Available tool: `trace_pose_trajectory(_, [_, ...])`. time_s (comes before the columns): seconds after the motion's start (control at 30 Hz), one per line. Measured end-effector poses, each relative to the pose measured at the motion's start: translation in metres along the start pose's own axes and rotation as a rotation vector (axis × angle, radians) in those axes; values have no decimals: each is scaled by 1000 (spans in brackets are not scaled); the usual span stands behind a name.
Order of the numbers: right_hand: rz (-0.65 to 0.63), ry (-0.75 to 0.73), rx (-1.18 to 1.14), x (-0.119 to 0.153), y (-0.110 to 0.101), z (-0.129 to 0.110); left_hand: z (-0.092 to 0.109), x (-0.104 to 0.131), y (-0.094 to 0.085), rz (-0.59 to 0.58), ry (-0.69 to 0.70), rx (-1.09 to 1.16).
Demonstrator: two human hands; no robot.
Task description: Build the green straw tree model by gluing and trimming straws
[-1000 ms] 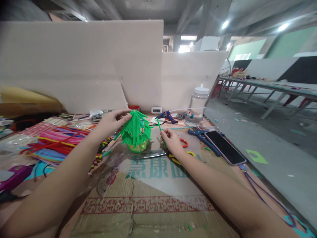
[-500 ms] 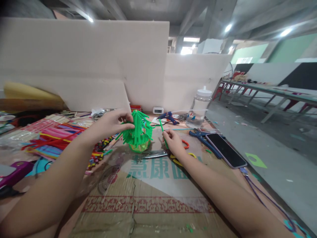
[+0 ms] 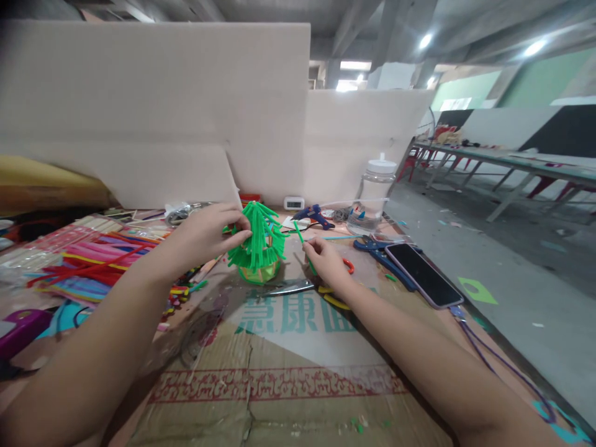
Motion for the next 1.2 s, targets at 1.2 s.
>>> trace_pose_trajectory(1.2, [171,-210,753,-41,-57,-43,-16,-1,18,161,-287,606])
Point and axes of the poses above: each hand's wrist, its own x-axis away from the middle knuckle, its own y-axis out of the palm, z = x × y, the point moved 1 cm from there along -x, towards the middle knuckle
